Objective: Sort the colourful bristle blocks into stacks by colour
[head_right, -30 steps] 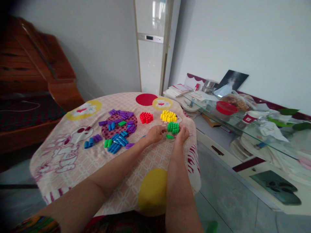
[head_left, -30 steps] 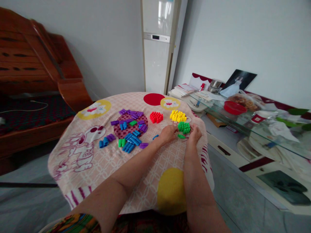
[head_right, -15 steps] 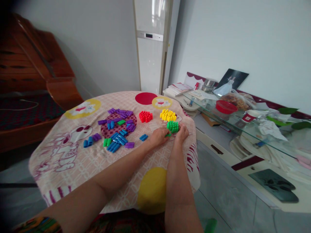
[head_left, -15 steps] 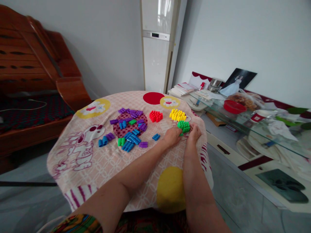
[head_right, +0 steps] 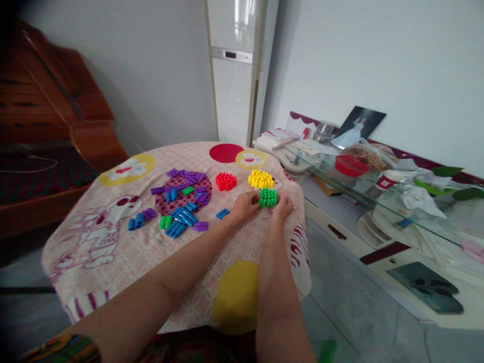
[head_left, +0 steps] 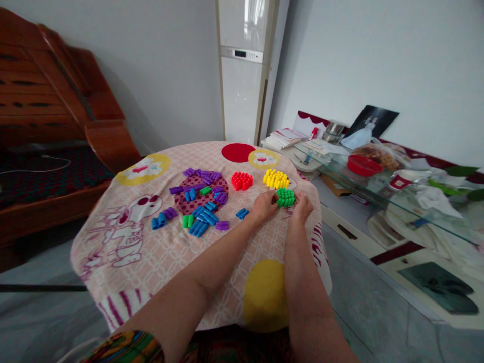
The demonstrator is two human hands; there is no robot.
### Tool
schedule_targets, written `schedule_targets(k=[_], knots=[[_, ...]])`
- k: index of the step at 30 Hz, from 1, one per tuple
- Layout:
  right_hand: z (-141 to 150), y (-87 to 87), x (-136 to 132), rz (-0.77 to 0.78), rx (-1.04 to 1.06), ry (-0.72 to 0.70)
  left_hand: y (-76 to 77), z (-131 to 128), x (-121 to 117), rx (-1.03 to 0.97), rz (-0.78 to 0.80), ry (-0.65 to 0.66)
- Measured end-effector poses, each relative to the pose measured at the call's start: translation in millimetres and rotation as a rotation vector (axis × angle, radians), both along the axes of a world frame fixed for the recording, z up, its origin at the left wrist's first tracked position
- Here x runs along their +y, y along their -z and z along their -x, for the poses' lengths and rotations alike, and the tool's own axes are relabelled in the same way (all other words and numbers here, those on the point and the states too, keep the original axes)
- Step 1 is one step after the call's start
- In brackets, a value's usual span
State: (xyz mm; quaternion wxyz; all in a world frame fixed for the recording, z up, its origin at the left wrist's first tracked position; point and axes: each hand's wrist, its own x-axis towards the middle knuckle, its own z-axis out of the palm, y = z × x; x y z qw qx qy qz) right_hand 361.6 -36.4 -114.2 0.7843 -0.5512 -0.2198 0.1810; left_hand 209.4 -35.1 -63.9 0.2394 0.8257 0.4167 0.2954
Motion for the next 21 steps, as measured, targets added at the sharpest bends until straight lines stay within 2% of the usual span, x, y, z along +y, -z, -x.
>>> schedule_targets(k=[7,12,17,21], knots=[[1.1,-0.8,0.2,0.013,-0.015,-0.003,4.5,-6.9,2.8,0.022,0.014,-0.025],[1.8,-1.3,-1.3,0.013,-0.024,0.004,3.5,-1.6,-0.6,0.004,-0.005,-0.066],[4.3,-6.8,-4.2,0.016,0.029,0.012,-4.6,24.0,3.3,0.002,-0.028,-0.136],[7.1,-11.4,-6.8,0.020,0.028,0.006,-24.7,63.0,16.4,-0.001,-0.041,-0.220]])
